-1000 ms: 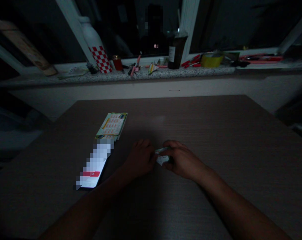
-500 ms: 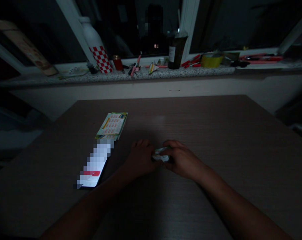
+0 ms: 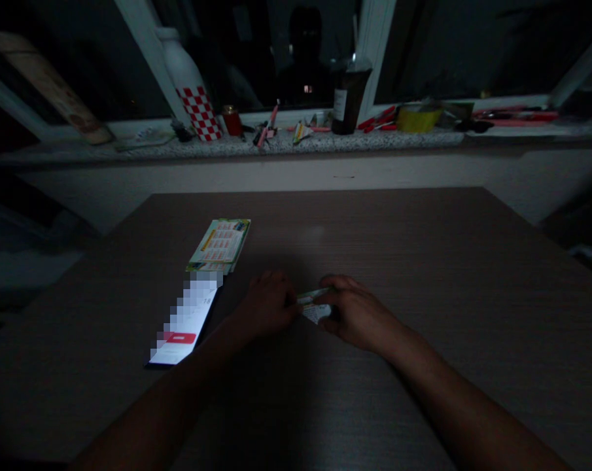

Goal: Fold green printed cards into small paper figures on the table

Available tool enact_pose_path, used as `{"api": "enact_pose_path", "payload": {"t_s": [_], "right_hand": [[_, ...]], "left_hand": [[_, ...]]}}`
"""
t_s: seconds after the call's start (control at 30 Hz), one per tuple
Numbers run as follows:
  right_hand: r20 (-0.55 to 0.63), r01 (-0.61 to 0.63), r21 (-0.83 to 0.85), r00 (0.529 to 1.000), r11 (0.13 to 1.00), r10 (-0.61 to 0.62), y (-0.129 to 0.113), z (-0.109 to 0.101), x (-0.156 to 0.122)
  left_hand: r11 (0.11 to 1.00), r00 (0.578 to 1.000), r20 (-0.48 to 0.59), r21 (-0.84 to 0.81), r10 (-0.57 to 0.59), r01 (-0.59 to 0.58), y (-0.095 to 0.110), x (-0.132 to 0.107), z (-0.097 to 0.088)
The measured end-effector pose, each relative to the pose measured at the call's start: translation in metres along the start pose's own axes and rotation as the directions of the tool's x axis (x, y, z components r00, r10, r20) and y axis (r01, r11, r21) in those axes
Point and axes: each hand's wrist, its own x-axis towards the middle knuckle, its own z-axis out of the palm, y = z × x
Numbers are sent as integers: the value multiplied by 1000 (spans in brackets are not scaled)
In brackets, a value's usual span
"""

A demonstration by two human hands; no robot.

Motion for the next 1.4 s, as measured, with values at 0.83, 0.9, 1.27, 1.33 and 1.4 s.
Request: {"api": "enact_pose_path", "payload": {"t_s": [0.83,0.9,1.27,1.33,1.4], "right_hand": [[-62,-35,-2,997,999,35,-7,6,3],[-63,-39,-3,997,999,39,-7,6,2],[-60,7,15,998,1000,-6,-3,6,3],[-44,7,9,999,1000,-6,-3,5,3],[-28,2,3,1000,1000,-1,-4,4,2]], "left_hand": [[999,987,-158,-35,11,-17,-1,-3,14],[999,986,-165,-23,29,-33,-1,-4,14],[1000,986,-169,13,-13,15,9,-10,13],[999,984,-175,29,-15,20,10,-11,14],[999,984,-179,40,-15,22,11,-11,14]]}}
